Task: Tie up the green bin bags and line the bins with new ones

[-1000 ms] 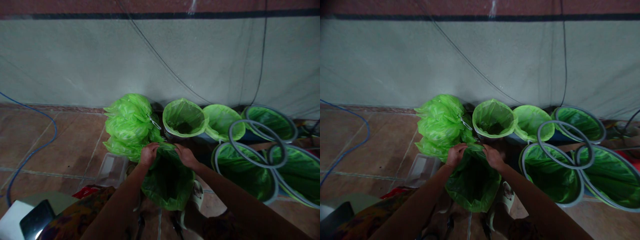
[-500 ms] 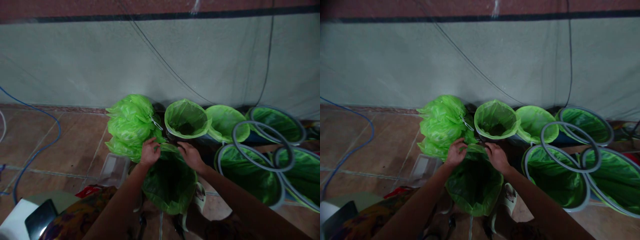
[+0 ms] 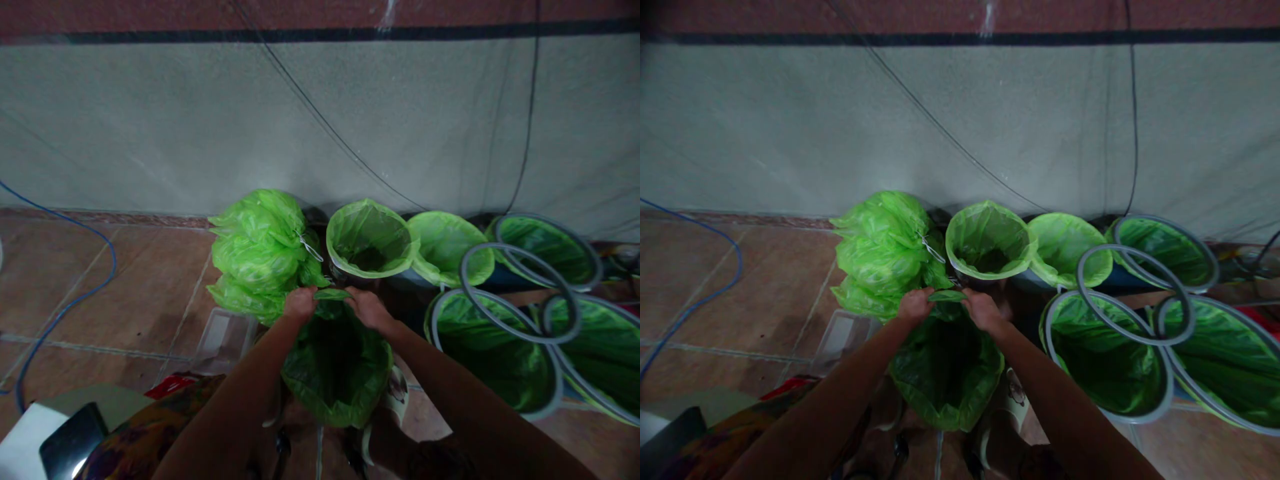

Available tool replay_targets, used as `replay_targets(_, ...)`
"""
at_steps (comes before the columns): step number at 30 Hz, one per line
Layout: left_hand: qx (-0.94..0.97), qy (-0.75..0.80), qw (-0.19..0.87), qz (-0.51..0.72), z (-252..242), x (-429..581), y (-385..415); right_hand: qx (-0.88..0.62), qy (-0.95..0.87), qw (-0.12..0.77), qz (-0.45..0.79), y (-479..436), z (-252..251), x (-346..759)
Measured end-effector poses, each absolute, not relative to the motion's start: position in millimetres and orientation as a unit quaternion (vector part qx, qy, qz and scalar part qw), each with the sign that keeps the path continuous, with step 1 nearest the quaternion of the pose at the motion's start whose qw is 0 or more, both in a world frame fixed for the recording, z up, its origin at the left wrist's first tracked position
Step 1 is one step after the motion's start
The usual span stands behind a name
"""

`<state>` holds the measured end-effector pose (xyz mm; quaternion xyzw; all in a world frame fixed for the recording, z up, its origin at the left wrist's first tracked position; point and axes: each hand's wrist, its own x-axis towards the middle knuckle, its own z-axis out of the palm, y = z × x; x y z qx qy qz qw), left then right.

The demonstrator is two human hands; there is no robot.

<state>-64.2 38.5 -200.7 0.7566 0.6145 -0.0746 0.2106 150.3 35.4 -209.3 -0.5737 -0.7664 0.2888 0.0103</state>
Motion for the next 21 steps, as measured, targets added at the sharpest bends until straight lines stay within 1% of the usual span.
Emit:
replay_targets(4, 0.725, 0.656, 0.200, -0.060, -196, -68, 36, -0.703, -0.668, 0.013, 0.242, 6, -214, 160)
replay_targets(7, 0.710, 0.667, 0.223, -0.039, -191, -67, 36, -0.780, -0.577, 0.024, 0.242, -29, -218, 163)
replay_targets(10, 0.698, 0.671, 0.250, 0.000, -185, -63, 43, -0.804, -0.546, 0.084, 0.222, -48, -214, 164)
replay_targets(12, 0.697, 0.671, 0.251, 0.024, -180, -58, 52, -0.802, -0.551, 0.135, 0.187, -40, -207, 165)
replay_targets(14, 0.700, 0.671, 0.244, 0.023, -177, -53, 61, -0.794, -0.560, 0.160, 0.176, -18, -200, 166)
replay_targets(16, 0.703, 0.670, 0.239, -0.003, -177, -49, 68, -0.780, -0.571, 0.145, 0.210, 8, -198, 165)
replay_targets(18, 0.709, 0.663, 0.238, -0.025, -180, -46, 71, -0.758, -0.587, 0.100, 0.267, 29, -200, 163)
replay_targets(21, 0.727, 0.638, 0.255, 0.009, -189, -49, 68, -0.719, -0.606, 0.079, 0.330, 39, -209, 158)
